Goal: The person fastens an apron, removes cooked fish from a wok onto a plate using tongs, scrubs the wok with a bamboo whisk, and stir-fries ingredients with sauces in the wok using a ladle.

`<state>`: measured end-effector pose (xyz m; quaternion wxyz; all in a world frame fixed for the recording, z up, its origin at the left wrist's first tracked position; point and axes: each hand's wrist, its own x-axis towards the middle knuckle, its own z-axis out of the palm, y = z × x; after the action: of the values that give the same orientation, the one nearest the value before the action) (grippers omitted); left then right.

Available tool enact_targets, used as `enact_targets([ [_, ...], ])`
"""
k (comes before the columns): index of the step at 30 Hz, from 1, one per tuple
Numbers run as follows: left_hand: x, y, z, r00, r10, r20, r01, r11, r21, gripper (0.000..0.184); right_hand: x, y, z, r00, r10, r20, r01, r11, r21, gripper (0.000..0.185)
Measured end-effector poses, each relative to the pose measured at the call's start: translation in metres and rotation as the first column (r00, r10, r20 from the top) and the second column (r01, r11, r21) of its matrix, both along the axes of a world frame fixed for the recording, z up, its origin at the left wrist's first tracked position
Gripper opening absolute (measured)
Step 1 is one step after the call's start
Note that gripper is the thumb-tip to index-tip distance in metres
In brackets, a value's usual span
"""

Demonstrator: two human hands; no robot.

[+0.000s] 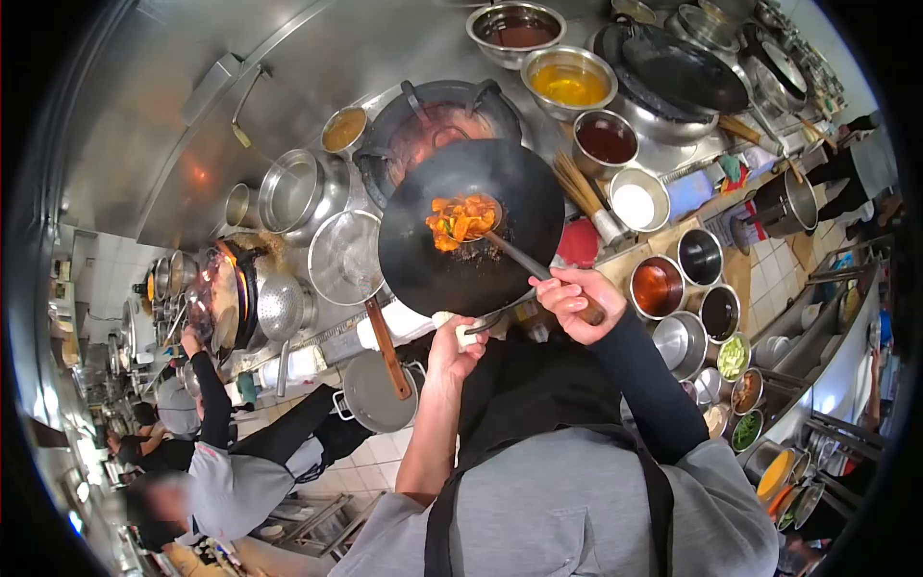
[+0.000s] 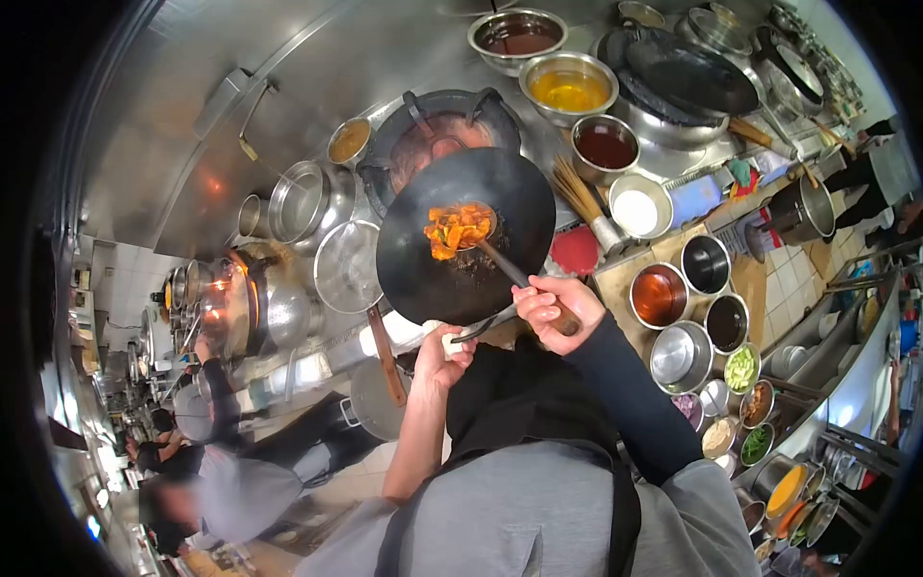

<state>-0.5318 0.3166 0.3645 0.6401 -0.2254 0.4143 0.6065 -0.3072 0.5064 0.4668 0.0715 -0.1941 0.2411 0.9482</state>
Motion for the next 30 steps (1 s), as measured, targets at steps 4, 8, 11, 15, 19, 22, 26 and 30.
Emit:
enact_targets([
  [4, -0.001, -0.006, -0.011, 0.998, -0.043, 0.036, 0.043, 0.999, 0.009, 0.014, 0.056, -0.03, -0.016, 0.998, -0.012, -0.056, 0.023, 0.978, 0.206, 0.03],
  [8, -0.002, -0.01, -0.019, 0.993, -0.11, -0.032, 0.108, 0.992, -0.057, 0.018, 0.047, -0.089, -0.009, 0.971, -0.034, 0.236, -0.098, 0.844, 0.528, 0.016],
  [11, -0.01, -0.015, -0.021, 0.984, -0.151, -0.095, 0.15, 0.989, -0.017, 0.019, 0.047, -0.108, -0.029, 0.992, -0.123, 0.013, 0.12, 0.984, 0.135, 0.015],
  [15, -0.026, -0.018, -0.04, 0.94, -0.206, -0.271, 0.215, 0.977, 0.0, 0.016, 0.041, -0.163, -0.038, 0.972, -0.234, -0.029, 0.235, 0.966, 0.105, 0.022],
  [19, -0.039, -0.044, -0.012, 0.921, -0.278, -0.273, 0.315, 0.943, 0.103, 0.014, 0.03, -0.253, -0.015, 0.902, -0.401, 0.157, 0.269, 0.809, 0.523, 0.025],
  [22, -0.029, -0.092, 0.007, 0.834, -0.384, -0.397, 0.443, 0.894, 0.065, 0.014, 0.061, -0.307, 0.0, 0.857, -0.489, 0.162, 0.337, 0.771, 0.541, 0.028],
  [26, -0.023, -0.14, 0.011, 0.684, -0.58, -0.443, 0.659, 0.751, 0.034, 0.017, 0.079, -0.397, 0.011, 0.716, -0.627, 0.305, 0.36, 0.707, 0.608, 0.034],
  [30, -0.021, -0.147, -0.001, 0.541, -0.787, -0.296, 0.835, 0.546, 0.074, 0.03, 0.1, -0.49, -0.002, 0.605, -0.744, 0.282, 0.456, 0.615, 0.643, 0.042],
])
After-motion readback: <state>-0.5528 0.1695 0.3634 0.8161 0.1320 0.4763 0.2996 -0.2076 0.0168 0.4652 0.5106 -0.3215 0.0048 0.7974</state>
